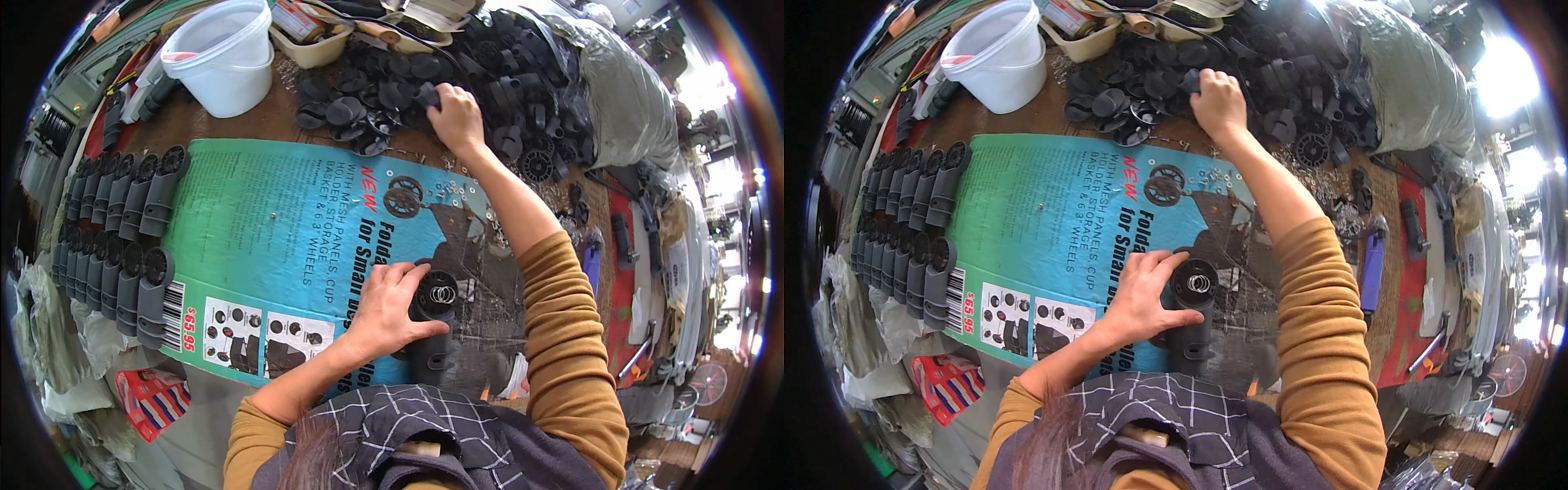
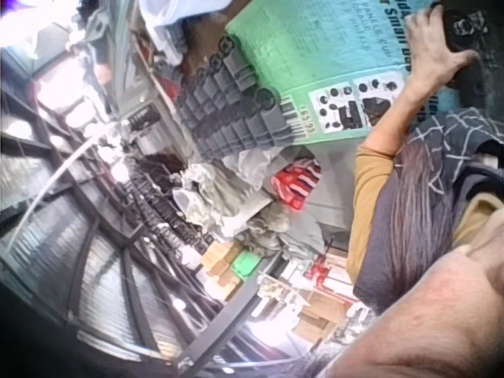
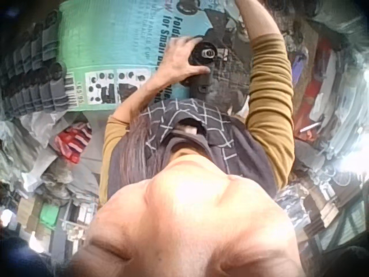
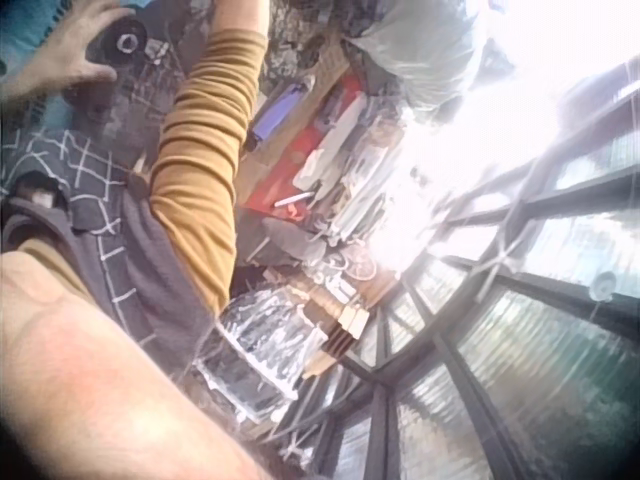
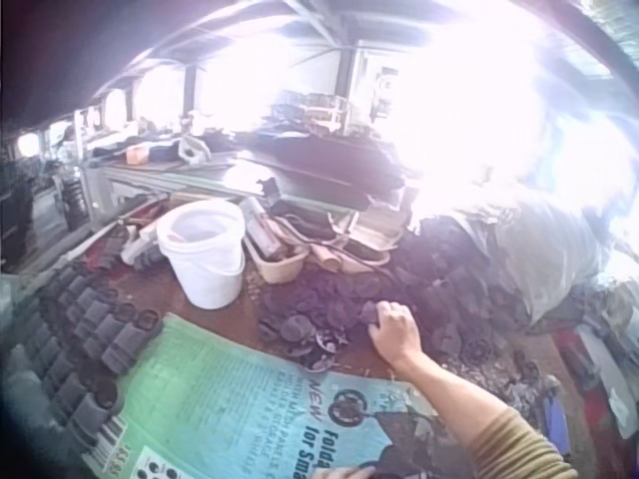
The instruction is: The person assembles small black wheels by inserting springs and washers into the wheel hubs and securing them with a handheld electric drill. The person handles multiple wheels one at a time, repeatedly inserting components and tightening them.
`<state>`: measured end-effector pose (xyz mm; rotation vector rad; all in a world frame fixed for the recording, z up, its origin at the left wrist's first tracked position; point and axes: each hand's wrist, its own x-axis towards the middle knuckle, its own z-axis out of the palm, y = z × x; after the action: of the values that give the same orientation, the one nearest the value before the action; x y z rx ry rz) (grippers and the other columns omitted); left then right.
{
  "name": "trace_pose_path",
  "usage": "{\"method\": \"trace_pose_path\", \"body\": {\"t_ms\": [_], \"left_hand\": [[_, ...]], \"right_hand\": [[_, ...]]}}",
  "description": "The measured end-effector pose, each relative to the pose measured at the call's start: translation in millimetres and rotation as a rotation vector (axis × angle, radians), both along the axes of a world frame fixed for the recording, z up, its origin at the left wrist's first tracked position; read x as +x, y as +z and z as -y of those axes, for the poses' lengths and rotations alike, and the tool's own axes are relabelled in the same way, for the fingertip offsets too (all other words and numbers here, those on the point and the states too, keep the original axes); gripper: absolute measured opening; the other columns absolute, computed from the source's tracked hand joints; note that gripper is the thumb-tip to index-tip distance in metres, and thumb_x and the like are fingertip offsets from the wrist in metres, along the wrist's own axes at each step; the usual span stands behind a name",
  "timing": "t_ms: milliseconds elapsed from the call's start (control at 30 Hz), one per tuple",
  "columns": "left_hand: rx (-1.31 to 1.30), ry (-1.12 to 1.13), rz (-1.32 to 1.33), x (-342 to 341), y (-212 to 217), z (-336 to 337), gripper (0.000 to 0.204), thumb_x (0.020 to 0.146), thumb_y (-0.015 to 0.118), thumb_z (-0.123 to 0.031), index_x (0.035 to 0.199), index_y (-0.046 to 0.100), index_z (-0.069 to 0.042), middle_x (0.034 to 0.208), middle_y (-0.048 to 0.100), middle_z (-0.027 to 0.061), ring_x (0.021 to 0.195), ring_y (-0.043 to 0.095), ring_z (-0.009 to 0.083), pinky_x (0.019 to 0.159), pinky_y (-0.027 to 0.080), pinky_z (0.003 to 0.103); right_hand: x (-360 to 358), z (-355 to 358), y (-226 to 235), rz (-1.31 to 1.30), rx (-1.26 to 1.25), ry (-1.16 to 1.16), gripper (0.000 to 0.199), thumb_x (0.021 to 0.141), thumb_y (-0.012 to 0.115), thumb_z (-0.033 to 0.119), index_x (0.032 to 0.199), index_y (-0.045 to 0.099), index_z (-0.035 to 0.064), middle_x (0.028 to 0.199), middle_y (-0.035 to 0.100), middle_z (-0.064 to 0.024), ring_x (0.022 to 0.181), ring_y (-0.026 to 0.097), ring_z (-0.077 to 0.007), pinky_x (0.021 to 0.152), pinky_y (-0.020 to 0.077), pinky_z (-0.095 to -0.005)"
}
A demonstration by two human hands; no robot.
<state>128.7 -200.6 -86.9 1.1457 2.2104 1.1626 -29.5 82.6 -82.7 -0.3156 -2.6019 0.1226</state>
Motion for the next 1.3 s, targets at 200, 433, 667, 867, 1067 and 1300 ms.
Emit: {"method": "trace_pose_path", "body": {"t_ms": [200, 433, 667, 867, 1067, 1300], "left_hand": [[0.44, 0.24, 0.699, -28, 14, -5, 0.078, 0.086, 0.07, -0.046, 0.141, 0.039, 0.001, 0.131, 0.048, 0.0142, 0.115, 0.051, 0.0225, 0.092, 0.047, 0.034], [0.567, 0.075, 0.761, -20, 36, -16, 0.035, 0.098, 0.059, -0.025, 0.117, 0.06, 0.004, 0.098, 0.066, 0.0046, 0.088, 0.059, 0.0083, 0.079, 0.05, 0.024], [0.122, 0.036, 0.323, -13, 28, 7, 0.079, 0.08, 0.074, -0.05, 0.136, 0.049, 0.0, 0.121, 0.056, 0.0109, 0.11, 0.052, 0.02, 0.096, 0.044, 0.035], [-0.038, -0.025, -0.063, -2, -5, 6, 0.091, 0.067, 0.078, -0.055, 0.135, 0.051, -0.001, 0.128, 0.05, 0.0158, 0.119, 0.042, 0.0331, 0.105, 0.035, 0.041], [-0.04, -0.028, -0.06, -2, -6, 6, 0.088, 0.067, 0.078, -0.051, 0.134, 0.052, -0.001, 0.127, 0.051, 0.0159, 0.116, 0.044, 0.0336, 0.104, 0.036, 0.041], [-0.011, -0.037, 0.006, -8, -9, 4, 0.069, 0.077, 0.075, -0.042, 0.129, 0.057, -0.001, 0.123, 0.055, 0.0174, 0.112, 0.046, 0.0328, 0.1, 0.039, 0.041]], "right_hand": [[112, 45, 51, 0.03, -1.333, 0.198, 0.032, 0.087, 0.065, 0.014, 0.113, 0.058, -0.0027, 0.102, 0.065, -0.0086, 0.09, 0.064, -0.0164, 0.075, 0.0546, -0.0313], [241, 113, 90, 0.111, -0.587, 0.53, 0.055, 0.076, 0.069, -0.003, 0.128, 0.053, 0.0077, 0.129, 0.053, -0.015, 0.107, 0.062, -0.0269, 0.088, 0.053, -0.0357], [294, 92, 65, 0.105, -0.753, 0.189, 0.037, 0.072, 0.076, -0.002, 0.104, 0.058, 0.0015, 0.126, 0.058, -0.0147, 0.108, 0.063, -0.027, 0.09, 0.0526, -0.0327], [305, 83, 41, 0.12, -0.626, 0.036, 0.036, 0.072, 0.078, 0.01, 0.1, 0.057, 0.0032, 0.117, 0.064, -0.0146, 0.106, 0.059, -0.0312, 0.092, 0.046, -0.0379], [274, 111, 59, 0.113, -0.471, 0.35, 0.041, 0.073, 0.076, 0.01, 0.113, 0.063, 0.0061, 0.121, 0.063, -0.0119, 0.113, 0.058, -0.0291, 0.098, 0.0438, -0.038], [263, 106, 39, 0.318, -0.615, 0.328, 0.035, 0.077, 0.074, 0.016, 0.11, 0.065, 0.008, 0.119, 0.063, -0.0116, 0.113, 0.056, -0.0305, 0.096, 0.0453, -0.0402]]}}
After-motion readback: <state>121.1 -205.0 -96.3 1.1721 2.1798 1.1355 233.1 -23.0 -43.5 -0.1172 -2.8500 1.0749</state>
